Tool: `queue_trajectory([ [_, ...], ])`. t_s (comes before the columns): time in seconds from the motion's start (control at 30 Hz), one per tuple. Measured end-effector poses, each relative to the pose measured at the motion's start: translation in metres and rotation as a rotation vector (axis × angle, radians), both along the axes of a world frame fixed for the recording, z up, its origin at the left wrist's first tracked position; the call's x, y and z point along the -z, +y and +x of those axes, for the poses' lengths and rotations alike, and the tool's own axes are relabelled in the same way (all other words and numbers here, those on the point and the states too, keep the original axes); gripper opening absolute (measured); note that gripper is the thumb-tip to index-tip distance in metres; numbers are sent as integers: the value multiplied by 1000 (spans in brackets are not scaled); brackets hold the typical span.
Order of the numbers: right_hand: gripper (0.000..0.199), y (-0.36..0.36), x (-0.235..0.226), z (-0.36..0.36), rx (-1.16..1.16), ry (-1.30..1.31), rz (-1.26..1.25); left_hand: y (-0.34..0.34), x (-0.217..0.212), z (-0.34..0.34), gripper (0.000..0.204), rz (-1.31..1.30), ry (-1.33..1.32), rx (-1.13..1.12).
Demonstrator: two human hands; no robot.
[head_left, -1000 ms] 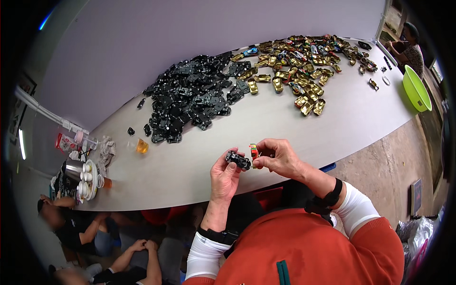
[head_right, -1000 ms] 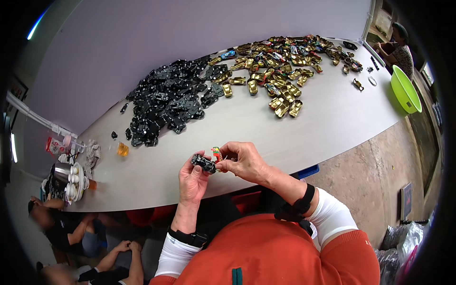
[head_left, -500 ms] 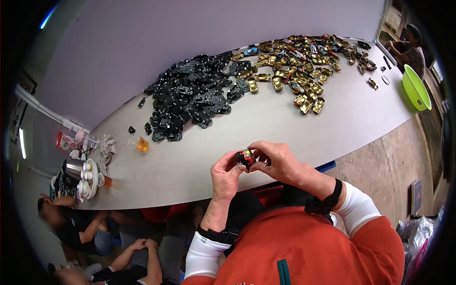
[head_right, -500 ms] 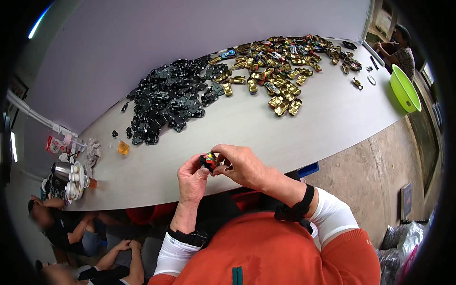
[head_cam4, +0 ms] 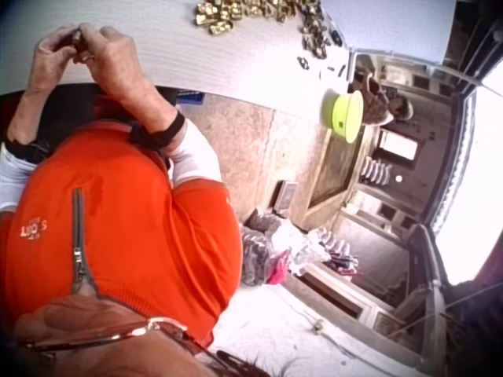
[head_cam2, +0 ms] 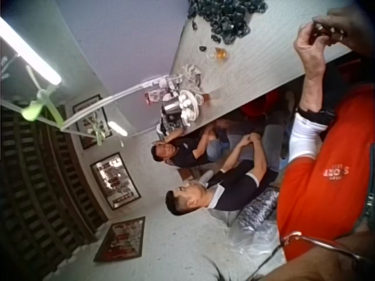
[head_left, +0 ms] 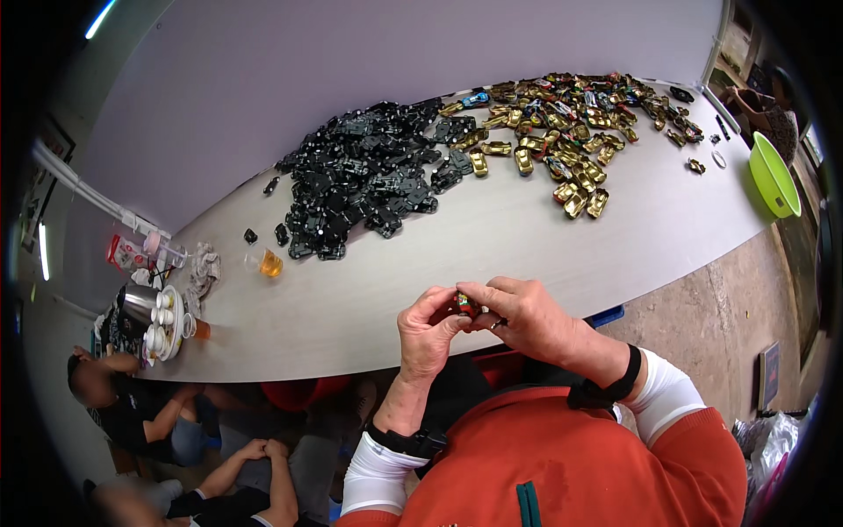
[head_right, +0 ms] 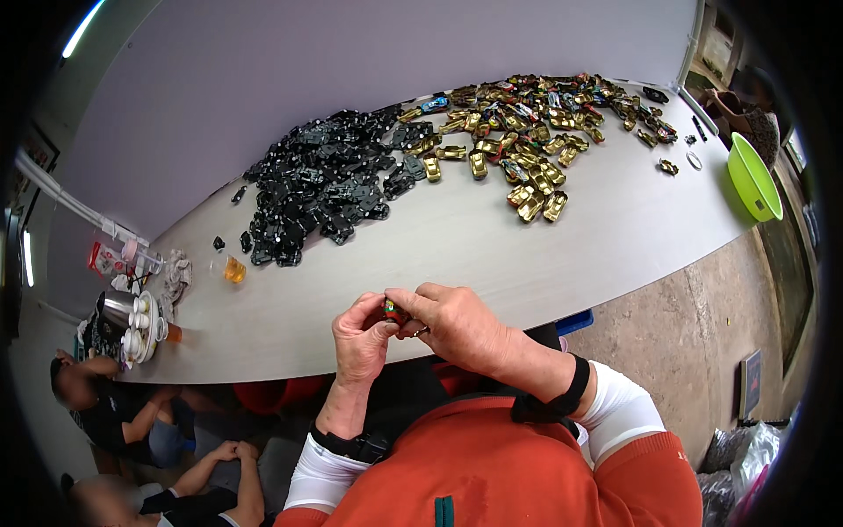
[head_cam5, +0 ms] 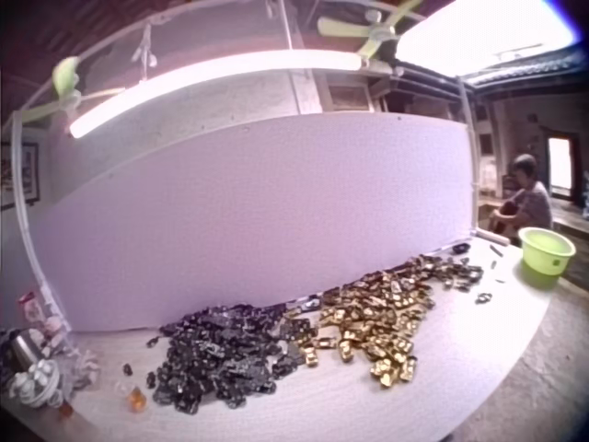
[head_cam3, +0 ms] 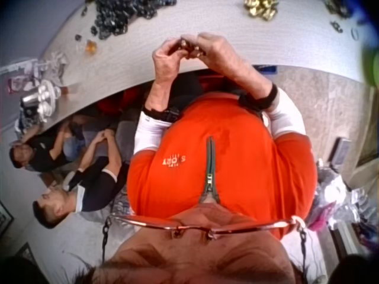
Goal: The person assembles miniature toy cars by hand at a table. They pick up small black chassis and gold-colored car bodies, fit the bodies onto the chassis, and place the completed units back on the table. The process is repeated continuously with multiple units.
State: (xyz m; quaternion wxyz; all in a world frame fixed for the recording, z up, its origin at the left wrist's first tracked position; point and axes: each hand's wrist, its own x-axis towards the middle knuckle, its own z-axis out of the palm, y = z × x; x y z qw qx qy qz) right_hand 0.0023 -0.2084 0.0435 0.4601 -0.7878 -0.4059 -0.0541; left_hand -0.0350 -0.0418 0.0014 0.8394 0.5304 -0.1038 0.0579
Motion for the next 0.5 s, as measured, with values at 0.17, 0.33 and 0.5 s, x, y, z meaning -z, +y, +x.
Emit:
queue_trajectory([
  [0.17,62,0,-4,10,-210,189,132,1,-18,5,31,-12,188,119],
  [0.33,54,-2,-21,18,-72,720,-9,4,-21,9,22,-63,350,149],
  [0.5,26,1,17,17,15,543,93,21,12,12,18,-296,452,16],
])
